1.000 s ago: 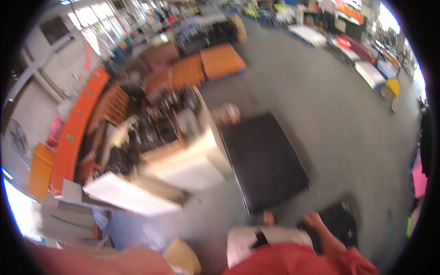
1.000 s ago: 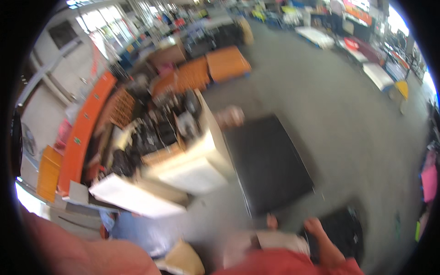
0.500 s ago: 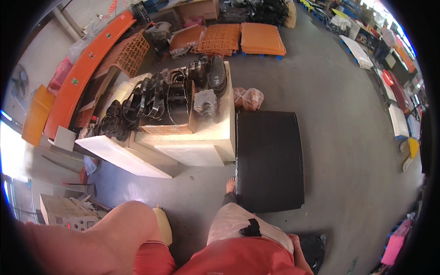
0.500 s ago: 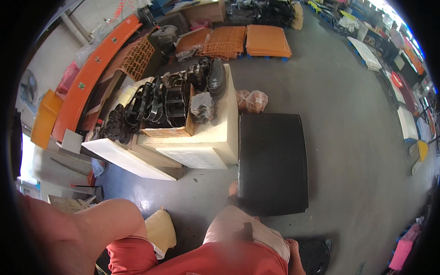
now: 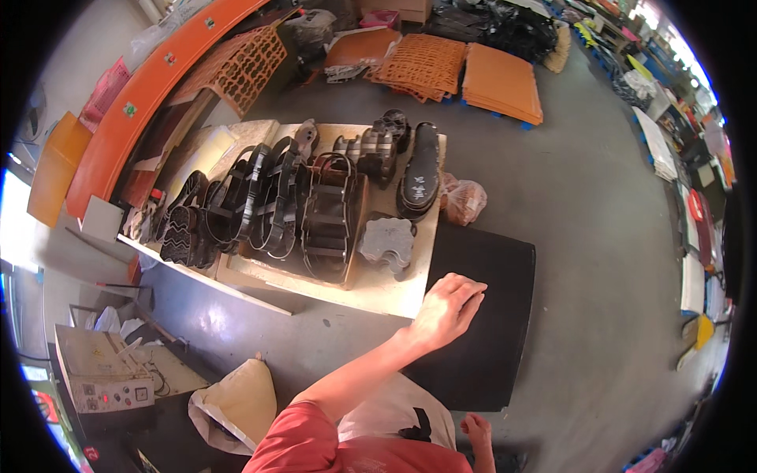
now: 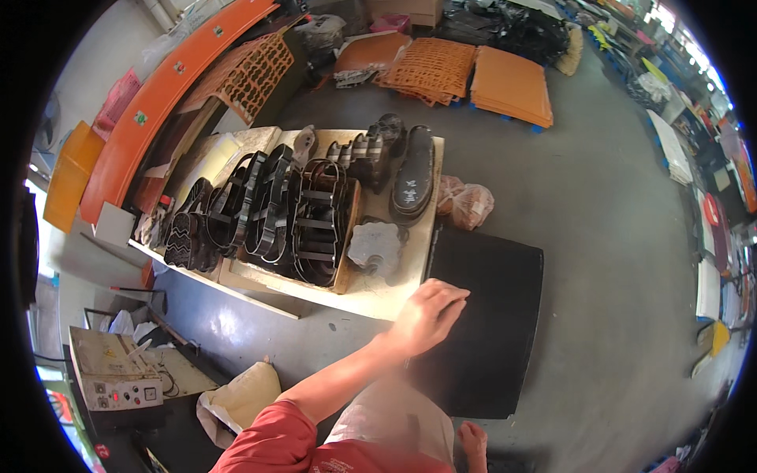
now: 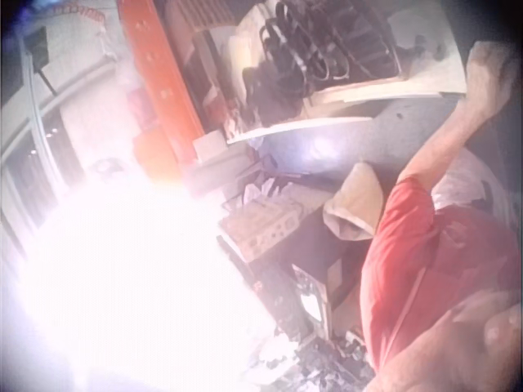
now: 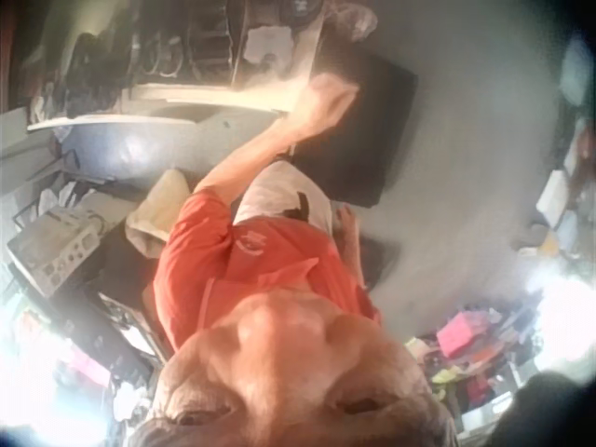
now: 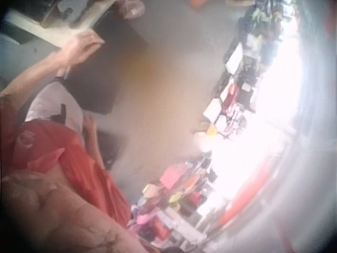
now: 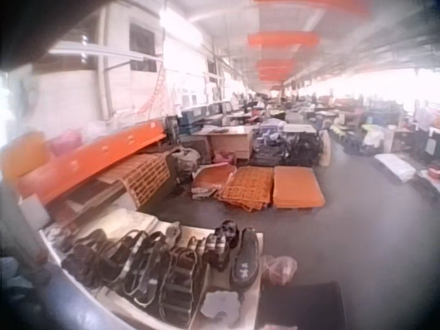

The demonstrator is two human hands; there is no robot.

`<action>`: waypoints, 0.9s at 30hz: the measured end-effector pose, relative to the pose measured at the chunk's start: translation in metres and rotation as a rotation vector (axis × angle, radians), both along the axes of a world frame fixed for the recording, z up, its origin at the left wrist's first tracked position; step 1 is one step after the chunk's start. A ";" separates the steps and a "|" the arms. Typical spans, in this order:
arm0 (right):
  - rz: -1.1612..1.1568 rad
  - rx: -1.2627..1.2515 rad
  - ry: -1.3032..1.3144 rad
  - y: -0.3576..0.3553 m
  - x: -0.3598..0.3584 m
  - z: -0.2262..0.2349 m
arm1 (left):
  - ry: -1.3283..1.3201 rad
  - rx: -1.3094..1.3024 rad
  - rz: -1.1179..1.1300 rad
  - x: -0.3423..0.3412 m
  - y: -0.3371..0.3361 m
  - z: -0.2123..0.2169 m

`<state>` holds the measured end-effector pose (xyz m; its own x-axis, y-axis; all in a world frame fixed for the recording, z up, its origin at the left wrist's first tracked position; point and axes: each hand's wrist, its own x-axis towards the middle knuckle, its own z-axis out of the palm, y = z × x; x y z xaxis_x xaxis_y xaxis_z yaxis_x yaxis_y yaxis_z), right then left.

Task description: The person uses a die-cutting press to cut multiple rubber shoe sole pieces from a black rubber sheet. They place the sheet, position the die, press the machine, and remove the cut pieces repeatedly.

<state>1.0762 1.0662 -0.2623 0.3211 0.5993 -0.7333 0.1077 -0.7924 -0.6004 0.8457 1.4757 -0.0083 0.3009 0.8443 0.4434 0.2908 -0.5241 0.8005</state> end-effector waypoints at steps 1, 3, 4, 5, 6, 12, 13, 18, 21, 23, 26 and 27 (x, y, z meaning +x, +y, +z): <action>0.002 0.001 0.008 0.008 -0.004 0.001 | 0.068 0.013 0.010 0.006 0.011 -0.032; -0.008 0.016 0.035 0.019 -0.007 0.001 | 0.247 -0.026 0.074 0.011 0.031 -0.088; -0.021 0.025 0.055 0.022 -0.005 -0.002 | 0.285 0.028 0.131 0.016 0.040 -0.111; -0.035 0.027 0.077 0.023 -0.002 -0.006 | 0.332 0.075 0.200 0.019 0.048 -0.133; 0.015 0.009 0.088 0.022 0.004 -0.012 | 0.386 0.071 0.210 0.019 0.057 -0.152; -0.078 -0.120 0.144 -0.016 0.061 -0.062 | 0.745 0.157 0.187 -0.007 0.075 -0.218; -0.103 -0.147 0.137 -0.024 0.077 -0.068 | 0.727 0.147 0.170 -0.009 0.078 -0.221; -0.135 -0.211 0.122 -0.034 0.154 -0.097 | 0.783 0.029 0.165 -0.002 0.118 -0.213; -0.013 -0.105 0.093 -0.020 0.187 -0.115 | 0.681 0.057 0.148 0.008 0.141 -0.205; -0.019 -0.034 0.051 0.008 0.203 -0.129 | 0.835 0.058 0.147 0.014 0.142 -0.204; -0.059 -0.077 -0.019 0.065 0.201 -0.154 | 0.944 0.081 0.129 0.015 0.142 -0.206; 0.027 -0.031 -0.032 0.090 0.198 -0.164 | 0.955 0.108 0.126 0.015 0.143 -0.207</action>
